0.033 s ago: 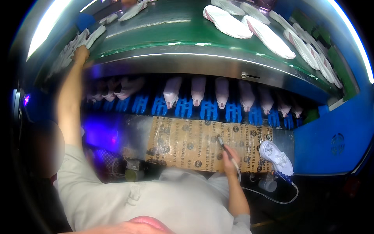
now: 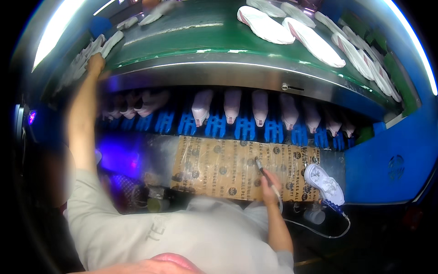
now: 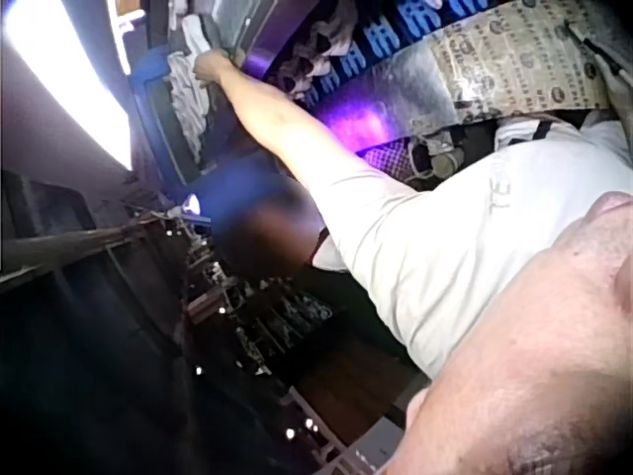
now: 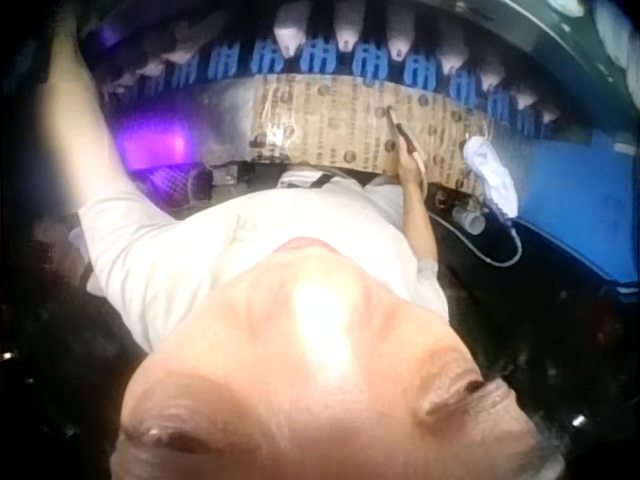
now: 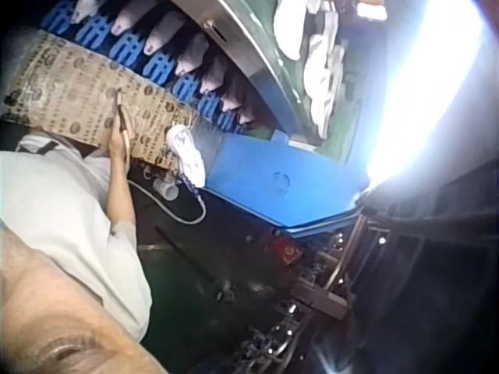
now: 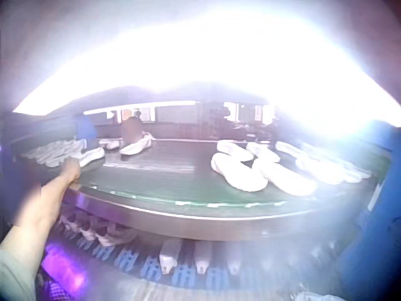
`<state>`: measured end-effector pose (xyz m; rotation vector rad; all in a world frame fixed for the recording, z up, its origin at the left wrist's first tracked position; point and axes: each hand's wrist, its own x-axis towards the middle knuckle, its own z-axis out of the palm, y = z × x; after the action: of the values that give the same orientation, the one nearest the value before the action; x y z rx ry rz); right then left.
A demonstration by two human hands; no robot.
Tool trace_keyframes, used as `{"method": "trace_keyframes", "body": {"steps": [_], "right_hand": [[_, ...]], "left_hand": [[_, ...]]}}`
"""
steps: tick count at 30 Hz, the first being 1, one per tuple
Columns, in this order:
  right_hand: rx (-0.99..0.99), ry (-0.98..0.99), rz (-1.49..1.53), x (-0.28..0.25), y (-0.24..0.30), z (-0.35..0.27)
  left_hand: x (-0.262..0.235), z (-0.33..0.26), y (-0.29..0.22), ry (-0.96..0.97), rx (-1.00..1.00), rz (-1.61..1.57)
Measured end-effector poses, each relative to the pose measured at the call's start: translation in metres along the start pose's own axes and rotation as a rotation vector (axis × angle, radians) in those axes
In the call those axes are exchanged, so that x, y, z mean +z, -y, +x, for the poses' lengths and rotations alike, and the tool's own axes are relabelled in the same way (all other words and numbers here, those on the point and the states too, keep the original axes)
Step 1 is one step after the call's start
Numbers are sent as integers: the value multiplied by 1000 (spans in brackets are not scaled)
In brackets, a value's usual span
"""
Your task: The person repeatedly picks up white slipper soles from a conveyor belt, wipes them with a handheld tool, and places them back on the belt. The person handles the soles one at a time in a continuous loop.
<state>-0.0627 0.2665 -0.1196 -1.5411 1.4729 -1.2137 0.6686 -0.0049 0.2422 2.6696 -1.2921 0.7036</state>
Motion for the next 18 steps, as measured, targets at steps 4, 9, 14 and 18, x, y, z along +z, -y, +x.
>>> {"method": "trace_keyframes", "body": {"steps": [4, 9, 14, 18], "right_hand": [[-24, 8, 15, 3, 9, 3], [-108, -4, 27, 6, 0, 5], [-78, 14, 19, 3, 4, 1], [-95, 37, 37, 7, 6, 4]], "left_hand": [[3, 1, 14, -131, 283, -40], [-43, -58, -24, -123, 470, -74], [-101, -107, -35, -237, 242, -532], [-50, -122, -35, -127, -22, -357]]}}
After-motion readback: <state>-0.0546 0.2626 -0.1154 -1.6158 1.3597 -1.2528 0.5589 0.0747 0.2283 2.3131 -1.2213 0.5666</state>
